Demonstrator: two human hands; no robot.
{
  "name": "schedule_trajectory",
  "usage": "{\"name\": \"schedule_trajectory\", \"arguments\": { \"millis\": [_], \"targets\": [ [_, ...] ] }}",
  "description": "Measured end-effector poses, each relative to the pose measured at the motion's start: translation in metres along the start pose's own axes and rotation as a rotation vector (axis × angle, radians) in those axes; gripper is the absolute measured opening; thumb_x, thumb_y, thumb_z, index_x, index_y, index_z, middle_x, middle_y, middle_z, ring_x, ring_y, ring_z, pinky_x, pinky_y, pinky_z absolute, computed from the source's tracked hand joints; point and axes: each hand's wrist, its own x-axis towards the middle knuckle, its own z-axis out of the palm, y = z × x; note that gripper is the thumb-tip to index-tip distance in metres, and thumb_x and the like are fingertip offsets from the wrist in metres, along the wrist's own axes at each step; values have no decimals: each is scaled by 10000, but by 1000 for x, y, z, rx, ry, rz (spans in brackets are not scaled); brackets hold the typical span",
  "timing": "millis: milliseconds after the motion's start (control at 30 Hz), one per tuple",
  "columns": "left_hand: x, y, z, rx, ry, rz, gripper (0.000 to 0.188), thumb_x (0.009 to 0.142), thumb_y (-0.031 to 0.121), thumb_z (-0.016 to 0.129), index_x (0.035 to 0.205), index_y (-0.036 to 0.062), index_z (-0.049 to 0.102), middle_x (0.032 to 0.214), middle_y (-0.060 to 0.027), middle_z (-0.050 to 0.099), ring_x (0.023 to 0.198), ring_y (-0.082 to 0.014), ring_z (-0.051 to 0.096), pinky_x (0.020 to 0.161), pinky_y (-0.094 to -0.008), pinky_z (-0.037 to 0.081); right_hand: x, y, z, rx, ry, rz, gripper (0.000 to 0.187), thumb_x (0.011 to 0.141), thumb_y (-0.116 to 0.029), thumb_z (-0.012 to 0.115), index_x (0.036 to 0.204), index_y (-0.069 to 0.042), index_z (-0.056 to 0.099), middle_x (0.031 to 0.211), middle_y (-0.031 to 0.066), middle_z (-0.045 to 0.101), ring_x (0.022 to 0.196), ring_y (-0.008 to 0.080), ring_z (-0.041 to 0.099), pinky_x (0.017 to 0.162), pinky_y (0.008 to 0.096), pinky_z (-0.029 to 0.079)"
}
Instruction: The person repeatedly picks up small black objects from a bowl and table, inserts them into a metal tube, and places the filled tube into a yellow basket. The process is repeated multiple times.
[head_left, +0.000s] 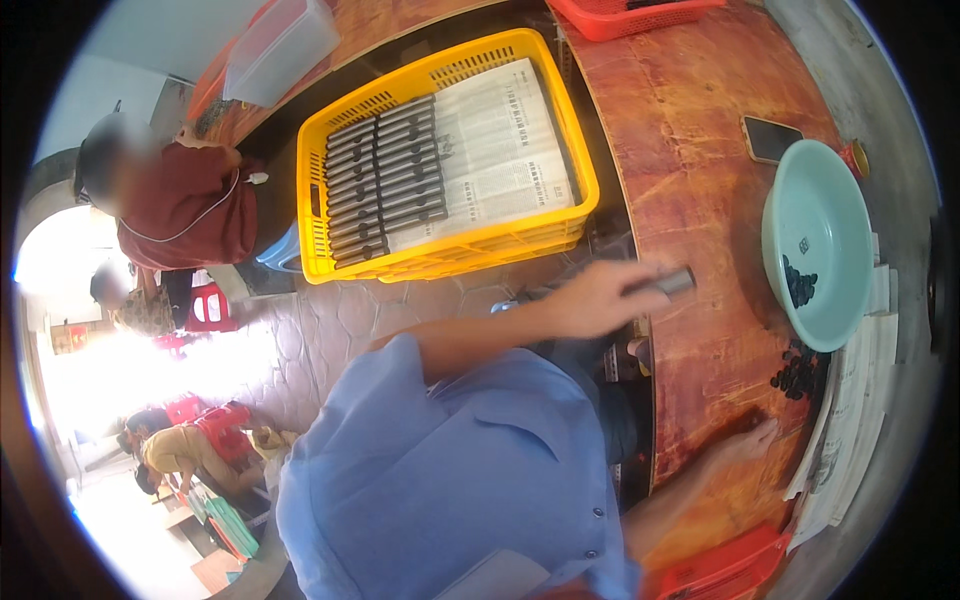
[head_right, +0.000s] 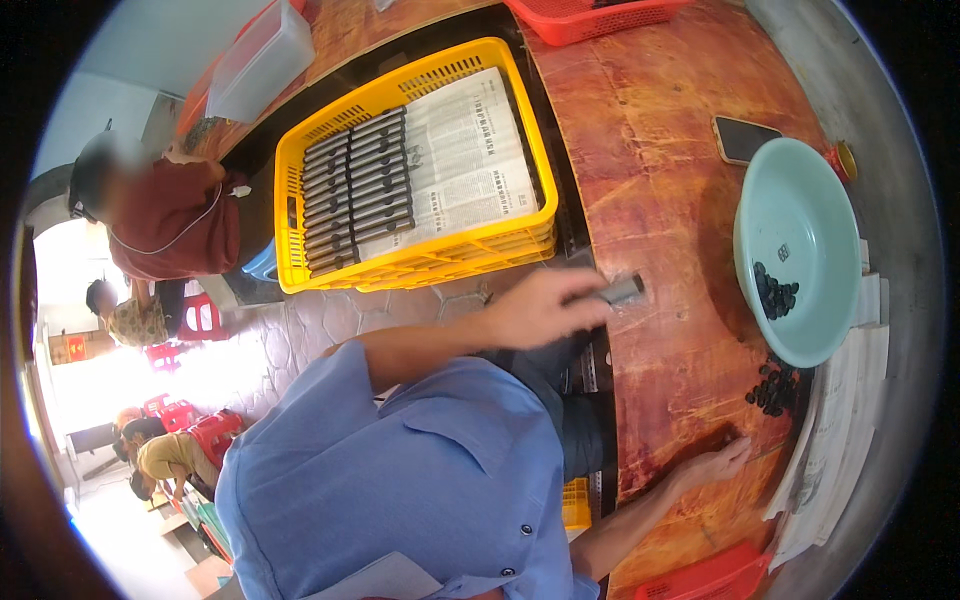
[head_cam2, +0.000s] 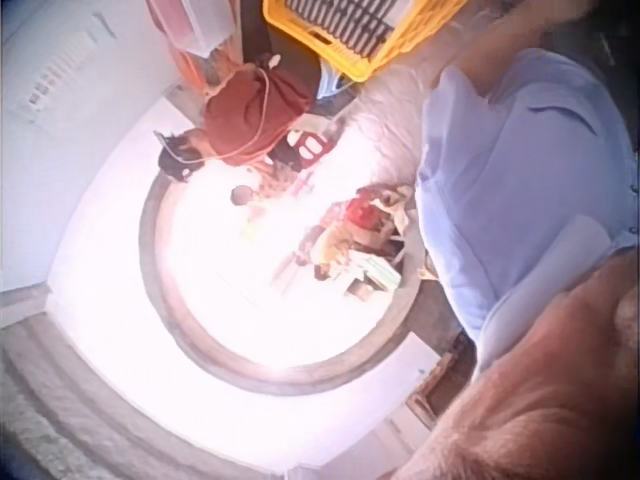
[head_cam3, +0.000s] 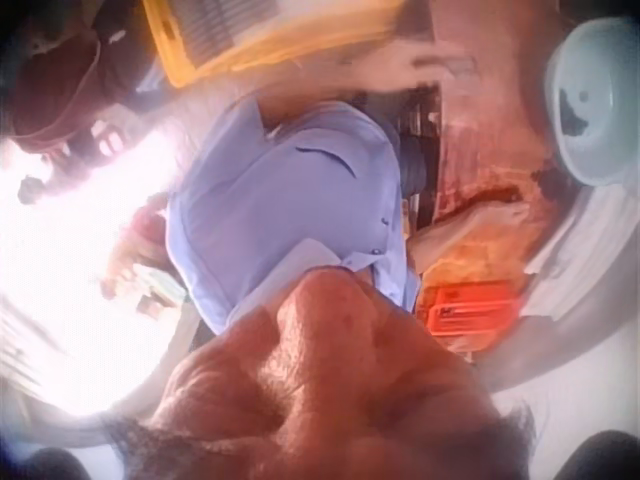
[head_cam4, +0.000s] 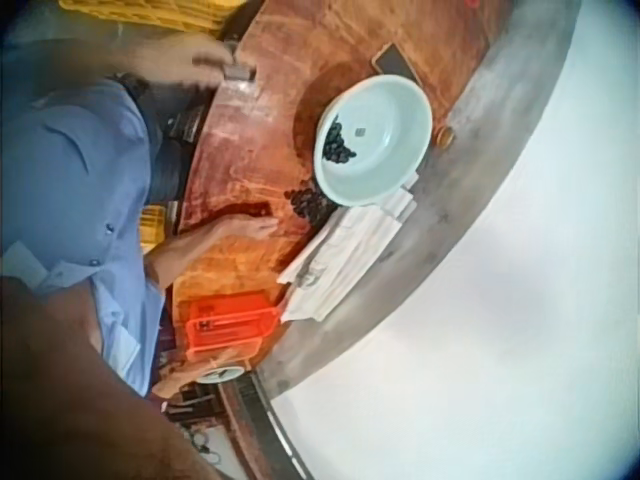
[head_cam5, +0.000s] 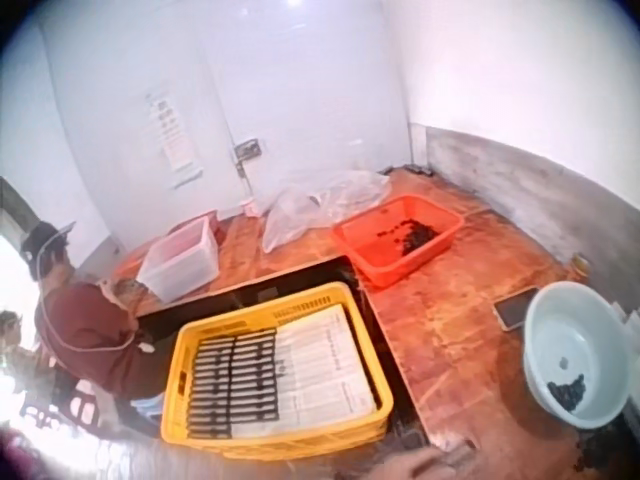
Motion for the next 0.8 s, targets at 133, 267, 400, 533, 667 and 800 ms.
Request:
{"name": "schedule_trajectory", "arguments": {
  "millis": [133,267,400,533,667,800],
  "targets": [
    [-9,-7,-105,540,251,76,431,933,248,795,1289,45,660,995,-24,626,913,-113,601,793,-283,511,-8,-11,1,-76,12,2,409,1105,-329,527,998,56,618,926,93,578,860,209,491,810,370,436],
    [-41,-25,-203,645,481,-262,460,886,164,796,1303,40,647,1002,-128,761,885,-182,716,810,-338,570,-11,-18,6,-128,-23,-17,395,1109,-314,524,982,48,615,877,77,549,818,207,463,772,370,426],
    [-99,-89,-266,1023,294,-282,356,877,228,753,1164,41,660,1133,-186,686,1054,-394,672,906,-461,546,-3,-4,2,-107,-55,-11,379,1108,-298,536,964,45,614,831,59,529,779,199,444,731,369,417],
    [-132,-137,-279,1097,100,-344,343,880,228,749,1159,54,651,1179,-170,641,1114,-393,642,930,-479,534,-11,-23,8,-228,-33,-100,365,1102,-290,554,951,36,617,810,56,514,768,188,433,711,368,410],
    [-134,-143,-272,1154,75,-412,346,881,241,749,1154,63,635,1159,-170,658,1097,-399,657,902,-498,545,0,0,-3,-241,-77,-96,350,1094,-281,572,948,33,624,796,60,513,756,186,427,695,368,401],
    [-135,-154,-276,1229,115,-418,314,847,284,794,991,53,638,1035,-161,699,1006,-377,687,837,-475,559,-1,0,0,-219,-64,-172,342,1085,-273,591,937,31,635,783,49,513,740,179,416,674,368,388]
  ]
}}
